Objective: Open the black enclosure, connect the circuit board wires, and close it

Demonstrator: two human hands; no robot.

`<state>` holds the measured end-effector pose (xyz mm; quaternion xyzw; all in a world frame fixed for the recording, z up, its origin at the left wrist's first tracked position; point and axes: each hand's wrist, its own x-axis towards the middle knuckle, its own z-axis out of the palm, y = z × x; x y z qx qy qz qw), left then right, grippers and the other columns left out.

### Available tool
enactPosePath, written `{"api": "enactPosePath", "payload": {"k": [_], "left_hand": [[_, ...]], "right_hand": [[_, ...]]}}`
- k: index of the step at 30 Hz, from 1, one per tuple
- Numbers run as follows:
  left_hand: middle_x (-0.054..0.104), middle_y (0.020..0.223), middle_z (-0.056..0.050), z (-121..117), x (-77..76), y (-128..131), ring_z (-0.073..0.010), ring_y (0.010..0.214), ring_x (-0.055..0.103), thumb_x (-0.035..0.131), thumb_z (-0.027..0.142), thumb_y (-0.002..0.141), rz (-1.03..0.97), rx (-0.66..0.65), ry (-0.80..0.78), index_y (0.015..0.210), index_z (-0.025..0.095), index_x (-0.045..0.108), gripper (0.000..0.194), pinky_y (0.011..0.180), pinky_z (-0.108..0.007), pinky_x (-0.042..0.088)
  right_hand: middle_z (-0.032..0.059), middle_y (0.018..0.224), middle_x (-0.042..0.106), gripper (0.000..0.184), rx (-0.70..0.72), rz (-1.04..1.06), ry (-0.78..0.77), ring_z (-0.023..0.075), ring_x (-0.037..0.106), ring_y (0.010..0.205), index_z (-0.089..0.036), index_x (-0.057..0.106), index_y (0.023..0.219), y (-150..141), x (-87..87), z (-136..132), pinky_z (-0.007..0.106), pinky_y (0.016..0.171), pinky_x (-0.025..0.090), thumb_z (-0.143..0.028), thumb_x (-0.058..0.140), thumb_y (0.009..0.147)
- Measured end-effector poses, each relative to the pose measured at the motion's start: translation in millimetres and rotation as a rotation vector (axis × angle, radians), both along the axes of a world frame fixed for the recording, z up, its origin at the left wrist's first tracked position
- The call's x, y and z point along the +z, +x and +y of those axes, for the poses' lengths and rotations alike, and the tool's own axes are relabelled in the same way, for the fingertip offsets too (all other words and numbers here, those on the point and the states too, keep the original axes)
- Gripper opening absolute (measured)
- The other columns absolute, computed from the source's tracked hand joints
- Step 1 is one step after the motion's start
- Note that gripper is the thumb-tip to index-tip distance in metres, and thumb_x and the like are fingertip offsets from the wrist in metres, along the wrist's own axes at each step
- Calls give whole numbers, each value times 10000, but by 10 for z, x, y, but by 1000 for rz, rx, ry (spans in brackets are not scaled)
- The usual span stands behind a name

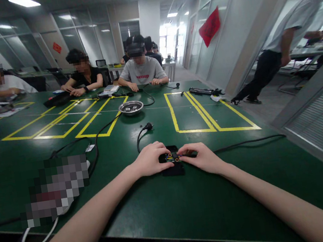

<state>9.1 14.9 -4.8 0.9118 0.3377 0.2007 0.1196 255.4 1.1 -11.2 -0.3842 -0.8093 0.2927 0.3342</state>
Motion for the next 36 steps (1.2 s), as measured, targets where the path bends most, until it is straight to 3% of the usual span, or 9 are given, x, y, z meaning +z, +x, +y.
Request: {"api": "enactPosePath", "payload": {"k": [3,6,15,20,23,27,29,31,36], "left_hand": [[718,1059,-70,52,-15,-26,-235,972,662,755,448,878,-31,27,-24,1075,209,760,309,882,-351,522],[719,1093,-88,79,-16,-50,-252,1000,665,763,437,873,-27,49,-21,1120,193,764,347,911,-378,520],[703,1211,-107,40,-22,-23,-273,1128,648,783,456,836,-127,-26,-66,1209,211,719,450,1017,-411,501],[667,1043,-81,48,46,-51,-224,965,640,739,379,844,-236,103,-40,953,179,719,228,881,-352,525],[651,809,-21,101,110,-123,-143,710,580,724,339,825,-235,113,-204,816,160,685,184,686,-264,477],[658,680,-6,156,199,-228,-107,608,557,798,435,760,-324,-32,-663,829,125,720,327,596,-222,431],[659,638,-7,165,222,-266,-106,576,561,842,449,714,-306,-67,-807,821,117,735,365,576,-223,428],[660,614,-5,164,217,-285,-104,553,564,860,441,694,-255,-74,-856,816,117,750,363,560,-220,421],[639,594,14,147,164,-265,-88,545,543,848,412,709,-212,-49,-803,787,126,760,309,548,-204,396]], "right_hand": [[57,928,718,151,-58,-87,164,182,657,733,-222,715,881,18,-26,37,323,683,537,-365,673,906],[40,848,699,144,-73,-204,235,190,648,723,-229,705,845,50,-32,62,321,675,506,-339,661,926],[46,821,738,203,-65,-169,99,208,672,738,-212,698,812,-122,-54,6,322,680,481,-283,587,966],[38,794,754,201,-153,-112,45,205,666,702,-207,729,824,-143,-57,15,317,654,475,-324,616,942],[31,741,736,266,-179,-5,13,184,632,647,-190,747,837,-129,-7,-25,298,604,460,-396,615,943],[38,734,734,324,-128,68,-33,177,638,647,-179,759,832,-126,89,-142,292,604,485,-454,624,938],[46,759,747,329,-61,35,-67,178,652,658,-179,761,830,-134,108,-190,293,611,497,-457,627,943],[47,761,748,318,-2,-24,-63,174,653,652,-181,758,817,-145,99,-209,293,611,493,-438,627,950],[46,773,741,258,17,-129,72,175,663,681,-194,749,802,-147,54,-165,294,639,474,-363,636,962]]}}
